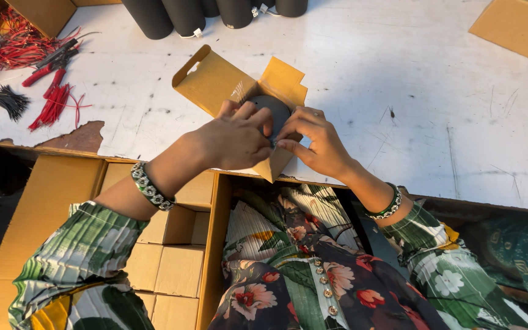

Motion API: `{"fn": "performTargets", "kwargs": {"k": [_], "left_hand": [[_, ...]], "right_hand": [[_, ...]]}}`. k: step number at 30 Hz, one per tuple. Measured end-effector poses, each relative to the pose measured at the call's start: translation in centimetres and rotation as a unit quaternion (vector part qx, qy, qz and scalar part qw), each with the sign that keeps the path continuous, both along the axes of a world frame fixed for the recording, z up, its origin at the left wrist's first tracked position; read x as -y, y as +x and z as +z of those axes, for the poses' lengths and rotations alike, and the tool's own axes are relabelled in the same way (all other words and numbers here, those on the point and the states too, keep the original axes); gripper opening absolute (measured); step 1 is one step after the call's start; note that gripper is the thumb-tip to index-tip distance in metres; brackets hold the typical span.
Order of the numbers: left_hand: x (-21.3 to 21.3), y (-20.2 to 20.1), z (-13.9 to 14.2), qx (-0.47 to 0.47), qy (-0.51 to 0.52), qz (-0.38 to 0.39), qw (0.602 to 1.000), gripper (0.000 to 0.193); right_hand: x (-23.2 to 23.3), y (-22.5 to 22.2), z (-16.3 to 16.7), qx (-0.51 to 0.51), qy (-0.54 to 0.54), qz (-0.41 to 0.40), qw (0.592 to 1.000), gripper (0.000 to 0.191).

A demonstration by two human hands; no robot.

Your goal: The person opens a large cardboard box containing smaller boxes, then repeatedly takes a small box, places a plastic bag inside, inserts a black cylindrical tumbler, and closes the box. The person places the finished boxes on the table.

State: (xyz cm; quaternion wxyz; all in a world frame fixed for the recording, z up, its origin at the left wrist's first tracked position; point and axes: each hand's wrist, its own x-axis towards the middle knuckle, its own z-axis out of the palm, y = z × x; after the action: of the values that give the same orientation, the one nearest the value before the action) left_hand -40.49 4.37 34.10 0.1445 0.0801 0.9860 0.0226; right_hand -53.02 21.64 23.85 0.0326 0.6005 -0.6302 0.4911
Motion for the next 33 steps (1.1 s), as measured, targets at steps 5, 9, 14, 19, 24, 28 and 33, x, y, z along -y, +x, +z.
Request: {"fn": "performTargets", "kwargs": {"k": [5,9,14,19,24,28,33], "left_hand": [[5.0,2.6,-0.5,-0.265,0.204,0.050,0.941,0.025],[8.8,6.1,-6.6,-0.429,0.472,0.260,0.725,0.026],[4.4,4.1,-18.5,-0.438,0.663,0.317,0.519,0.058],[3.3,-0.5,-17.8,-0.369,0.702,0.291,0.535,0.073],[2.7,-2.9,-13.3,-0.397,0.652,0.283,0.580,0.054],[1.4,-0.9,-12.4,-0.521,0.423,0.259,0.694,0.057],[1.5,-0.1,-11.9,-0.468,0.534,0.221,0.669,0.061]], "right_hand": [[-1.1,-3.0,-2.2,0.227,-0.152,0.011,0.962,0.013],[-0.7,-8.5,-5.3,0.443,-0.182,-0.008,0.878,0.020],[4.2,-11.3,-9.6,0.597,-0.001,0.010,0.802,0.030],[7.6,-10.8,-8.1,0.585,0.050,0.191,0.787,0.047],[5.8,-9.2,-3.8,0.521,0.059,0.127,0.842,0.052],[2.8,-7.0,-2.0,0.316,0.022,0.062,0.946,0.042],[0.5,-3.6,-1.0,0.009,-0.019,-0.008,1.000,0.027]]}}
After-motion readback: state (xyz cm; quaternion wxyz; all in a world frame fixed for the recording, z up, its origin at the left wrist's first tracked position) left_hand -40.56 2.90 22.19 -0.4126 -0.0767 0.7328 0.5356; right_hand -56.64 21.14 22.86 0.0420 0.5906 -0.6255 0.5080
